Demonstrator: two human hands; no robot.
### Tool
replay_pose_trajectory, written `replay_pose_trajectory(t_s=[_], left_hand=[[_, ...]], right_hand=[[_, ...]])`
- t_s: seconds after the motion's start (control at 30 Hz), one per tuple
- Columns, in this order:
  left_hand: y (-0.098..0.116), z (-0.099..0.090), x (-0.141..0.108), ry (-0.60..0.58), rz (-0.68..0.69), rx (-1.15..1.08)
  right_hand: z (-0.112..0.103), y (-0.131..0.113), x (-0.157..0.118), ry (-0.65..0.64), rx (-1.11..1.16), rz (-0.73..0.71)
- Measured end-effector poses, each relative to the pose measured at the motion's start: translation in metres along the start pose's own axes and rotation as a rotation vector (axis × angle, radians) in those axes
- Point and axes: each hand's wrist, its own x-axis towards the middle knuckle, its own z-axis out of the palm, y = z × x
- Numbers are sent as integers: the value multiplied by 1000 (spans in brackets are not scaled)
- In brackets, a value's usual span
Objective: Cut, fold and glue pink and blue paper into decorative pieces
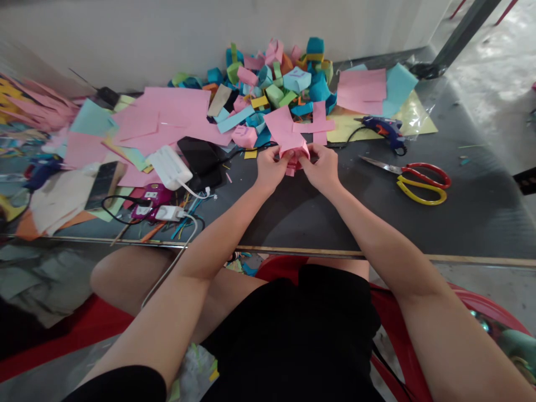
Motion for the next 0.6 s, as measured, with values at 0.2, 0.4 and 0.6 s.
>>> replay_pose_trajectory(t_s=[0.2,0.4,0.6], left_hand=[[3,-1,-2,-2,15,9],[2,-1,-2,-16,29,20],[2,1,-2,4,39,22]], right_hand=[[-1,-2,-1,20,-10,4],[2,0,1,46,4,22],[0,-1,2,33,21,21]])
